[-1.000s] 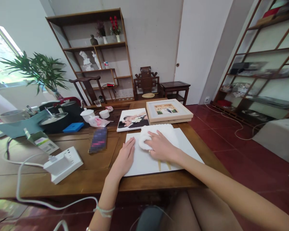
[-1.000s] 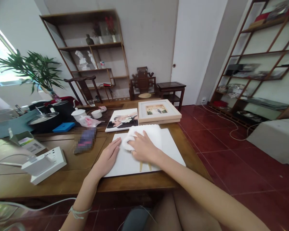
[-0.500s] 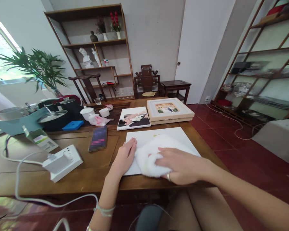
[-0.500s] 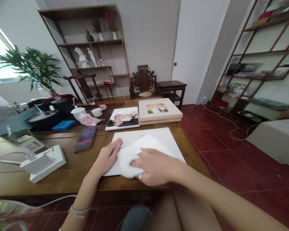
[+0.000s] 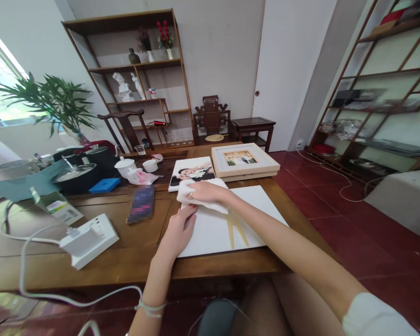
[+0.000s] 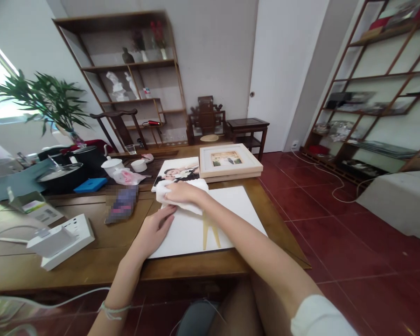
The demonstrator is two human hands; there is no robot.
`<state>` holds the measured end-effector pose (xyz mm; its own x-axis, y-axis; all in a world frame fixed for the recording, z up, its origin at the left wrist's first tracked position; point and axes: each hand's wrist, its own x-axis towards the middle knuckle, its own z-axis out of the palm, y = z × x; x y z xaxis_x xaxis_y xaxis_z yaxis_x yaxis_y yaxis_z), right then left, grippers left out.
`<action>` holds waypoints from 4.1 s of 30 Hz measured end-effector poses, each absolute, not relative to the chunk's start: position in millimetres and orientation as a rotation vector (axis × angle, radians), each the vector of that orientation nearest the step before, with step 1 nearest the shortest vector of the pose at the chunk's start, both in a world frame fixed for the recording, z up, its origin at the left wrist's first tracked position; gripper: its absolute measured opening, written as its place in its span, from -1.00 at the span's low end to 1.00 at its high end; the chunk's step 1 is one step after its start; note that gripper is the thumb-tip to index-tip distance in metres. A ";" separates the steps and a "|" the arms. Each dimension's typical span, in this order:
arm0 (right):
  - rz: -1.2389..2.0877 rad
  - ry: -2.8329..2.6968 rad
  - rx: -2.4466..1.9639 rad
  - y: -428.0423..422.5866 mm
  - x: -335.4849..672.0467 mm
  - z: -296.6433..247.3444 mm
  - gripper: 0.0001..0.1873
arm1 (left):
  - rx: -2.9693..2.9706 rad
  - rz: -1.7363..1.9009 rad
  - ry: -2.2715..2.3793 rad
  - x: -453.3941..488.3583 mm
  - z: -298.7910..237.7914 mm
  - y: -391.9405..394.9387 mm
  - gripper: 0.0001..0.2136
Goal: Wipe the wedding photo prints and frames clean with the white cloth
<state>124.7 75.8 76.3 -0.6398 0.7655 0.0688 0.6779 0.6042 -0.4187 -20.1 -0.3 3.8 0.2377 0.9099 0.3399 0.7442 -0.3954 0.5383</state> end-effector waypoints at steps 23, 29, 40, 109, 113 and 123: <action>0.288 -2.518 -1.423 26.6 290.7 26.9 -0.73 | 2.246 0.876 1.533 -19.2 1.1 -1.0 -0.67; 0.236 -2.635 -1.233 35.7 262.8 38.3 -0.72 | 2.233 0.894 1.522 -19.5 1.6 -1.3 -0.67; 0.469 -2.749 -1.302 -86.6 286.5 58.6 -0.80 | 2.226 0.865 1.532 -18.7 -0.8 -0.2 -0.67; 0.562 -2.511 -1.277 -21.0 246.9 44.8 -0.73 | 2.222 0.843 1.546 -18.5 -0.8 0.5 -0.63; 0.450 -2.438 -1.316 18.1 232.8 39.2 -0.70 | 2.225 0.847 1.535 -20.0 -1.3 1.1 -0.62; 0.289 -2.588 -1.119 -21.3 217.2 33.9 -0.69 | 2.229 0.859 1.528 -20.3 -2.7 1.2 -0.61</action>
<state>217.2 -21.3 33.9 -0.6485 0.7352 0.1974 0.6734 0.6750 -0.3015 -20.3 1.2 -2.7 0.2534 0.9186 0.3032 0.7362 -0.3865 0.5556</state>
